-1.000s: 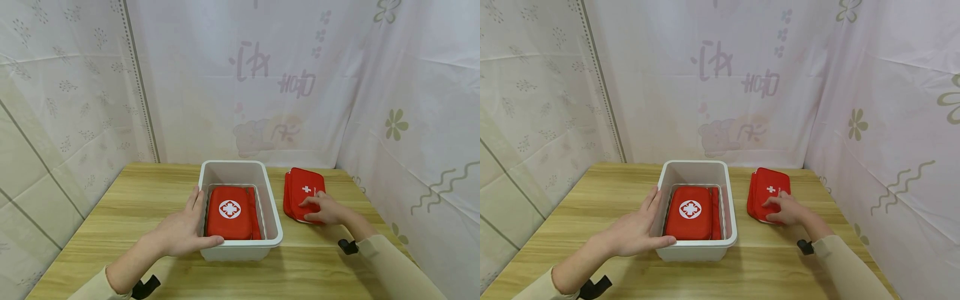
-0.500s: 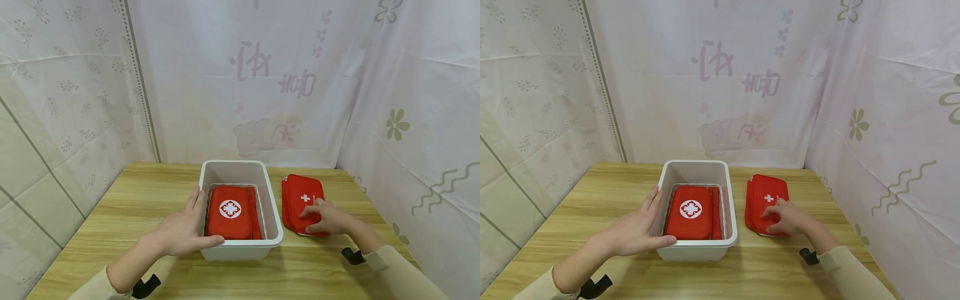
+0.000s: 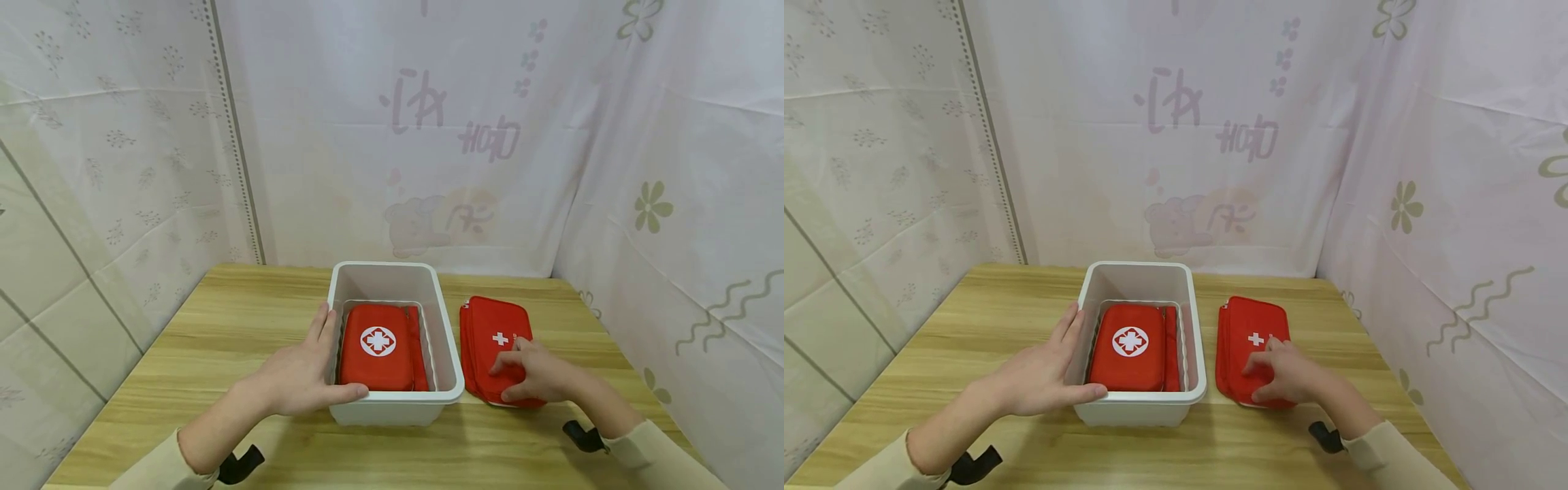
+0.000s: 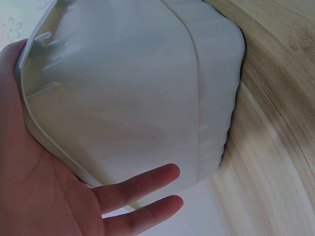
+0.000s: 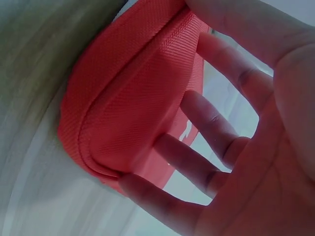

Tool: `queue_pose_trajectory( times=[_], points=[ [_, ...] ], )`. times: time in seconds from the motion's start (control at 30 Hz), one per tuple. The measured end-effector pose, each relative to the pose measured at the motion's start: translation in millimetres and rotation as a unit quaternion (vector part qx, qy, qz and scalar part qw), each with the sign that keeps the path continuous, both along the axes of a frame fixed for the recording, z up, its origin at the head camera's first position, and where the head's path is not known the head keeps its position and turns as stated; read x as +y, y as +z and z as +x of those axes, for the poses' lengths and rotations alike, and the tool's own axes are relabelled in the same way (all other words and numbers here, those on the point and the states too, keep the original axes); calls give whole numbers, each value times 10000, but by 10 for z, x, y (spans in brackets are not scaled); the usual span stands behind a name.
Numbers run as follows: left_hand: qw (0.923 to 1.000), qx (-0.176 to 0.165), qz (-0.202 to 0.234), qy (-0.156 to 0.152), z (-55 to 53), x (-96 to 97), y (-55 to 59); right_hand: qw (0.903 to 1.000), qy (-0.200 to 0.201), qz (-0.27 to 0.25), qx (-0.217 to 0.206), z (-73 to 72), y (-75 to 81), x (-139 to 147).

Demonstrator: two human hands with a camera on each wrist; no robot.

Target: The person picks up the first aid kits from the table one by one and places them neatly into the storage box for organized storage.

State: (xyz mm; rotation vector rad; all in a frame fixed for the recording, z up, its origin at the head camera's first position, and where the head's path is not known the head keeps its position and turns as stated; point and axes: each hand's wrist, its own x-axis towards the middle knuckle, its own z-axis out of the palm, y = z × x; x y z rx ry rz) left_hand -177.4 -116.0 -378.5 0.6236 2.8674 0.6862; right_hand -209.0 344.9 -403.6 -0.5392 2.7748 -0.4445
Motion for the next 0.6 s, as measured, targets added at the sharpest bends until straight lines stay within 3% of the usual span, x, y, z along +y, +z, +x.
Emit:
queue_pose_trajectory(
  times=[0.23, 0.37, 0.47, 0.6],
  points=[
    [10000, 16, 10, 8, -3, -3, -5, 10000, -15, 86, -49, 79, 30, -46],
    [10000, 55, 2, -1, 0, -4, -9, 9995, 175, -216, -166, 65, 138, -9],
    [10000, 76, 1, -16, 4, -2, -9, 9973, 31, -708, -194, -70, 242, 126],
    [9999, 96, 9, -40, 3, -3, -7, 9938, -666, -882, 136, -371, 312, 380]
  ],
)
